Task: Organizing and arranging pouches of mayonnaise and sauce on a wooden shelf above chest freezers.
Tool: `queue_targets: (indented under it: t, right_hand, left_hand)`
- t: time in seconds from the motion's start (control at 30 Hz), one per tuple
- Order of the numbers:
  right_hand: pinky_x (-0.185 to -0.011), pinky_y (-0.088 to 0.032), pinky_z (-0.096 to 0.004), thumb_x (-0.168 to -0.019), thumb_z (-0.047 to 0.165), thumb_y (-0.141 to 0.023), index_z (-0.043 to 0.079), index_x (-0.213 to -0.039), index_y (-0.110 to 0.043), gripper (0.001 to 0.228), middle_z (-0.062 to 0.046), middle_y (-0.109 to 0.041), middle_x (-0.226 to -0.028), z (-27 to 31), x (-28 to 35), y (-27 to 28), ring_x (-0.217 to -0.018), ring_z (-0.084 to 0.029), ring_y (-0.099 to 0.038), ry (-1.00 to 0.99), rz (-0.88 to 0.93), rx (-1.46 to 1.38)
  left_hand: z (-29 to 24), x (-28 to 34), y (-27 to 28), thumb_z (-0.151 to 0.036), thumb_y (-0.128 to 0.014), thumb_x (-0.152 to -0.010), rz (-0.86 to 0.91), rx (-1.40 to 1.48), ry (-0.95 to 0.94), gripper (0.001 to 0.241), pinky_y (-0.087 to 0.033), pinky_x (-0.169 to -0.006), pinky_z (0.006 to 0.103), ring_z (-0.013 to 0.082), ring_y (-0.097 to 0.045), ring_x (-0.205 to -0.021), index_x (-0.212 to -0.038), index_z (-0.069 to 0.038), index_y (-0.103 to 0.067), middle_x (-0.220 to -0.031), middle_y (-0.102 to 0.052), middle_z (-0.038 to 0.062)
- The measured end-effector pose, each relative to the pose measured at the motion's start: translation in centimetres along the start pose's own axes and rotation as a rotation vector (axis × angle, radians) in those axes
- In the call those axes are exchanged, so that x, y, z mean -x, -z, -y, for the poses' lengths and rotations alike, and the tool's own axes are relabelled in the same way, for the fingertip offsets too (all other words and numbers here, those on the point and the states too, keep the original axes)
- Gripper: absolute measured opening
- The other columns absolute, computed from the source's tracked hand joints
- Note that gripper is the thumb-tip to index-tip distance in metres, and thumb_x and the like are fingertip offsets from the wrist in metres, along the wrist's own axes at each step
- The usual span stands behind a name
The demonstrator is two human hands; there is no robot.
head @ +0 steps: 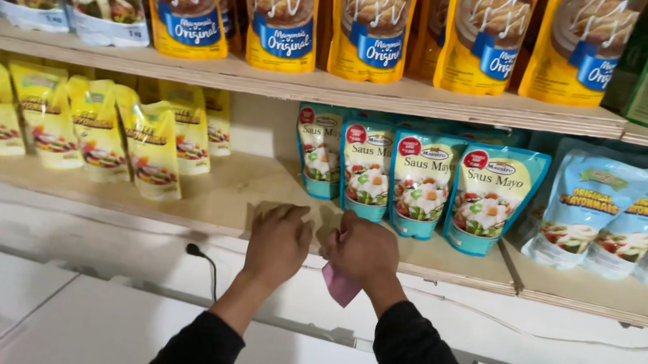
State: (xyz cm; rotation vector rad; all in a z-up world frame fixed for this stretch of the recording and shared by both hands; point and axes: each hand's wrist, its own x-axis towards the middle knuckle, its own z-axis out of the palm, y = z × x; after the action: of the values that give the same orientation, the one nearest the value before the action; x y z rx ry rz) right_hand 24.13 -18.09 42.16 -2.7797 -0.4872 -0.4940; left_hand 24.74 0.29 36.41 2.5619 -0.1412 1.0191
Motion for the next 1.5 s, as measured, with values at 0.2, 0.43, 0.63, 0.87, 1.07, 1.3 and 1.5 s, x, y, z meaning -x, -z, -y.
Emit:
queue_targets:
  t: [0.2,0.43,0.63,0.87,1.07,1.3,1.5]
  right_hand:
    - [-0.088,-0.057,-0.052,-0.093,0.054,-0.04,0.018,-0.104,-0.059,0.043,-0.015,-0.074,-0.097,-0.3,0.0,0.0,-0.101,-0.038,-0.073,0.067,0.012,0.011]
    - [-0.09,-0.056,-0.053,-0.097,0.046,-0.04,0.014,-0.104,-0.059,0.038,-0.018,-0.073,-0.099,0.5,0.0,-0.8,-0.103,-0.042,-0.072,0.046,-0.008,0.033]
    - [-0.074,-0.052,-0.044,-0.094,0.041,-0.051,0.013,-0.1,-0.063,0.031,-0.008,-0.076,-0.091,1.2,0.3,-1.2,-0.08,-0.034,-0.068,-0.023,-0.149,0.021]
    - [-0.094,-0.056,-0.049,-0.09,0.057,-0.049,0.022,-0.108,-0.063,0.041,-0.012,-0.076,-0.103,1.6,-0.7,-1.2,-0.109,-0.037,-0.071,-0.167,-0.02,0.024]
    - [-0.093,-0.056,-0.049,-0.09,0.058,-0.052,0.022,-0.109,-0.064,0.042,-0.011,-0.077,-0.102,2.0,-0.5,-1.6,-0.108,-0.036,-0.072,-0.225,-0.049,0.013]
    - [-0.093,-0.056,-0.05,-0.091,0.051,-0.057,0.02,-0.107,-0.067,0.036,-0.014,-0.077,-0.1,3.1,-0.2,-1.6,-0.107,-0.038,-0.071,-0.278,-0.089,-0.005]
    - [-0.092,-0.056,-0.049,-0.091,0.049,-0.055,0.02,-0.103,-0.066,0.033,-0.012,-0.077,-0.1,3.0,-0.7,-2.0,-0.107,-0.036,-0.071,-0.273,-0.079,0.013]
  left_hand:
    - [-2.8,11.7,3.6,-0.026,-0.071,-0.092,-0.249,0.117,-0.131,0.011,-0.048,-0.102,0.0493,0.0284,-0.063,-0.118,-0.096,-0.02,-0.08,-0.117,-0.067,0.0]
    - [-2.7,14.9,4.6,-0.031,-0.071,-0.092,-0.159,0.232,0.039,0.021,-0.05,-0.1,0.0525,0.0348,-0.06,-0.124,-0.104,-0.017,-0.079,-0.124,-0.064,0.006]
    - [1.4,12.4,8.1,-0.022,-0.074,-0.084,-0.217,0.265,-0.078,0.021,-0.047,-0.1,0.0402,0.0303,-0.057,-0.118,-0.1,-0.011,-0.078,-0.128,-0.063,0.008]
    - [8.4,5.1,14.2,-0.022,-0.079,-0.078,-0.419,0.163,-0.114,0.068,-0.049,-0.101,0.059,0.0487,-0.054,-0.126,-0.141,-0.009,-0.056,-0.137,-0.05,0.024]
    - [16.9,-1.5,14.7,-0.014,-0.087,-0.072,-0.513,0.304,0.026,0.11,-0.031,-0.114,0.0703,0.0614,-0.034,-0.139,-0.16,0.001,-0.023,-0.148,-0.03,0.038]
    - [20.8,-3.4,12.4,-0.022,-0.096,-0.065,-0.487,0.372,0.219,0.122,-0.038,-0.108,0.0688,0.0638,-0.05,-0.125,-0.161,-0.004,-0.021,-0.131,-0.048,0.04]
    - [24.1,-4.7,8.5,-0.041,-0.099,-0.059,-0.36,0.355,0.289,0.116,-0.047,-0.1,0.0654,0.0556,-0.056,-0.121,-0.151,-0.002,-0.039,-0.128,-0.055,0.03]
